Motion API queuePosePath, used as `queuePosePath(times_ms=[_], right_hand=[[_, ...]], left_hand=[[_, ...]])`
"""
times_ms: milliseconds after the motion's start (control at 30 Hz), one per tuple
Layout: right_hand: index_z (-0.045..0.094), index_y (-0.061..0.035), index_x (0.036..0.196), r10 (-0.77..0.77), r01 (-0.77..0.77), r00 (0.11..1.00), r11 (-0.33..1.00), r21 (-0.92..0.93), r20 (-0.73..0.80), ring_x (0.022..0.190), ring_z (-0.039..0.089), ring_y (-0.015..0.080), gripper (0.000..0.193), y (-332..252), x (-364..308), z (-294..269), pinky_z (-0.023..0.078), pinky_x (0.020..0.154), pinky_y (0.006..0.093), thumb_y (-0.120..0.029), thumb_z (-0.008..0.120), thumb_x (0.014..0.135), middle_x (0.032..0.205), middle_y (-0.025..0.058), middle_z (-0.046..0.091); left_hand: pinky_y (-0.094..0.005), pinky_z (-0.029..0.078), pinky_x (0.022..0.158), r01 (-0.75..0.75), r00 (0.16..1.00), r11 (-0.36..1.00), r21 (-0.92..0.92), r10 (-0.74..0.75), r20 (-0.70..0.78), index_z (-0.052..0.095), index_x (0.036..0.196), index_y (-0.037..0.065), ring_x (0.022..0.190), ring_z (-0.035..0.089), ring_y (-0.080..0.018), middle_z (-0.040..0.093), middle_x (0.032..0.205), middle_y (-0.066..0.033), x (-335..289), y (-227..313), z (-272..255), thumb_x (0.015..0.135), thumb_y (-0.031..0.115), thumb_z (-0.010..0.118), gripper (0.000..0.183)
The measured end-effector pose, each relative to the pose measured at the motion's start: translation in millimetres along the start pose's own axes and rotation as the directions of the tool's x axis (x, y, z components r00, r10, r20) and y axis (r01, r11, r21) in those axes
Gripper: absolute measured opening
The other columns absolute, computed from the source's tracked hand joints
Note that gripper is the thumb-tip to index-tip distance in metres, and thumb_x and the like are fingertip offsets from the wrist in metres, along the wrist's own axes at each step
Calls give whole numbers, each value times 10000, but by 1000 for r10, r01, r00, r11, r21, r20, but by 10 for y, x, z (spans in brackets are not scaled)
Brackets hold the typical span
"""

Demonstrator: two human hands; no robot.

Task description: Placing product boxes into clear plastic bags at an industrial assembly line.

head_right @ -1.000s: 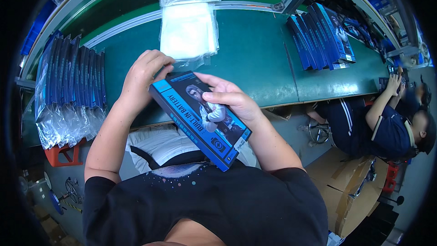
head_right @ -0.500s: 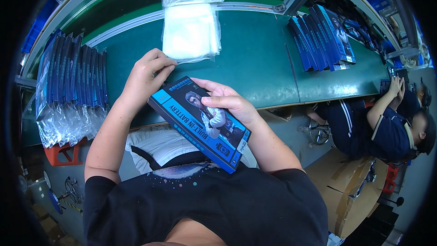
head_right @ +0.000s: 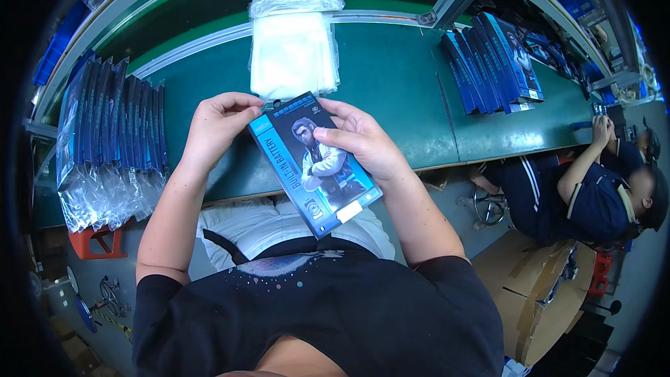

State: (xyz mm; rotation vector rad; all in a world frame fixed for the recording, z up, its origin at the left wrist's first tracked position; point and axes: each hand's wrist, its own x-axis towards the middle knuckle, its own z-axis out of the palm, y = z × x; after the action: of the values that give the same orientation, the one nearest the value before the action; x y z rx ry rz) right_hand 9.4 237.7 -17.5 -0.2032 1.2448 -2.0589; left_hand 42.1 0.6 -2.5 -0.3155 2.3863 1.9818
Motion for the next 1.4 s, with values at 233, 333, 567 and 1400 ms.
queuePosePath(times_ms=[233,333,567,1400], right_hand=[[297,71,1399,-286,264,947,952,-155,-147,1164,522,189,578,190,2,129,406,993,305,-30,556,892,1300,164,507],[379,76,1315,-293,254,930,949,-188,-222,1079,566,174,491,209,11,135,452,929,291,-35,582,882,1206,159,561],[529,15,958,-251,245,918,968,-59,-306,769,634,111,192,127,-51,156,523,691,248,-55,670,847,907,133,649],[574,17,983,-982,845,179,184,-502,-60,679,523,67,174,-655,-173,375,435,608,193,64,431,896,873,44,578]], left_hand=[[-236,513,669,-231,971,915,331,237,23,668,1000,-48,718,615,-101,640,837,-70,-30,11,-41,831,-3,602,187],[-240,513,673,-332,937,870,365,348,22,665,1023,-36,701,605,-102,622,825,-66,-114,56,2,822,-10,605,211],[-248,521,703,-257,944,964,64,236,230,527,1264,-13,732,625,-134,626,837,-70,-205,67,-17,812,7,639,466],[-443,478,940,160,859,829,-535,150,490,447,1279,-96,1141,557,-344,533,1250,-239,-414,325,398,943,323,528,544]])
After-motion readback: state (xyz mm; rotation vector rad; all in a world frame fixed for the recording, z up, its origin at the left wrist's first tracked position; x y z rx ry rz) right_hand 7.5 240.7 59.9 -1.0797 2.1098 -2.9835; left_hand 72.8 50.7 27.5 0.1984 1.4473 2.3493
